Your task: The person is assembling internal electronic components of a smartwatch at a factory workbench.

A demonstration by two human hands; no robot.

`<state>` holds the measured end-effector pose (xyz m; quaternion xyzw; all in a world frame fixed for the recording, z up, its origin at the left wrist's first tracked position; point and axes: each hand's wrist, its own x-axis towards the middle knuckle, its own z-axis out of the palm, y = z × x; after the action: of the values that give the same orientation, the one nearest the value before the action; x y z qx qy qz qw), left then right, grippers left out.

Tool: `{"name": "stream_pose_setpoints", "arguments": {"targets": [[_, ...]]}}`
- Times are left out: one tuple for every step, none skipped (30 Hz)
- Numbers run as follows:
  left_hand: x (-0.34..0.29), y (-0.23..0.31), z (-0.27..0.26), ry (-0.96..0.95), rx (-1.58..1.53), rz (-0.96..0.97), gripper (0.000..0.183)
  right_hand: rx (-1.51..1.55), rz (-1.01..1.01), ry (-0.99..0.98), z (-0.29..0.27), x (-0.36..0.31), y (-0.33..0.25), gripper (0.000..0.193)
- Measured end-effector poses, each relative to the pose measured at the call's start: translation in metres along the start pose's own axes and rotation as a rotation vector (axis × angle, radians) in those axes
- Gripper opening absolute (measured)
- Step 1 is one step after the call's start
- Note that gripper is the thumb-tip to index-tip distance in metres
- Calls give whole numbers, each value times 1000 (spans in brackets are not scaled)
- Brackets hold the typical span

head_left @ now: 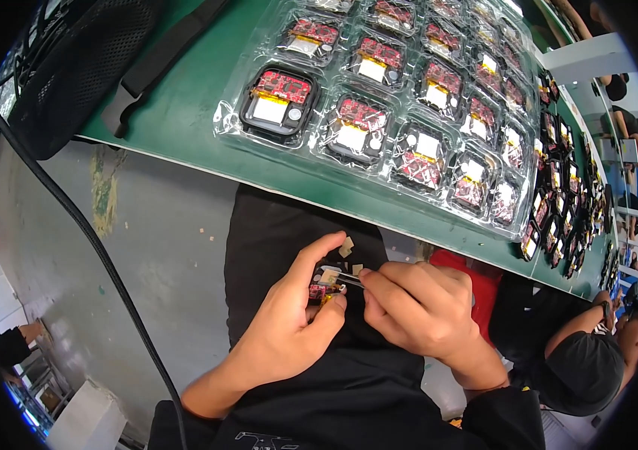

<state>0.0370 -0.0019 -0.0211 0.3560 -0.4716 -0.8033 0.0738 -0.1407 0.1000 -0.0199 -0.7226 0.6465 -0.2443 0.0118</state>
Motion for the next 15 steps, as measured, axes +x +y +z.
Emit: {"name": "stream_pose_setpoints", "arguments": {"targets": [[0,0,1,1,1,-1,65,8,-15,-7,-1,0,3,29],[0,0,3,2,1,-13,65,16,-29,-14,-2,0,5,29],[0,0,3,-2,1,-26,65,14,-25,-13,-2,-1,6,29],[0,0,3,-6,3,-28,65,23,-40,-28,-2,-2,8,29],[0,-1,1,-18,-5,-41,65,33,-55,-43,-2,-2,9,30],[0,-3,1,-27,-17,-52,65,31,-55,-46,-3,-2,10,30],[0,-5,0,-28,-20,-52,65,36,-72,-66,-5,-1,12,30],[0,-8,-1,-52,-15,-55,65,42,-90,-86,-6,-1,13,29],[0,-9,-2,-72,-9,-57,65,44,-94,-86,-7,0,15,29],[-1,-9,-1,-67,-10,-55,65,47,-108,-89,-7,0,17,29],[-1,-8,0,-71,-22,-70,64,50,-121,-91,-8,0,19,29],[-1,-8,0,-80,-32,-88,64,51,-119,-89,-8,0,19,29],[-1,-7,-1,-81,-30,-90,64,74,-119,-102,-9,1,20,28],[-1,-7,-3,-75,18,-70,64,98,-118,-114,-9,1,20,27],[-1,-6,-2,-69,62,-50,64,97,-118,-116,-8,1,18,27]]}}
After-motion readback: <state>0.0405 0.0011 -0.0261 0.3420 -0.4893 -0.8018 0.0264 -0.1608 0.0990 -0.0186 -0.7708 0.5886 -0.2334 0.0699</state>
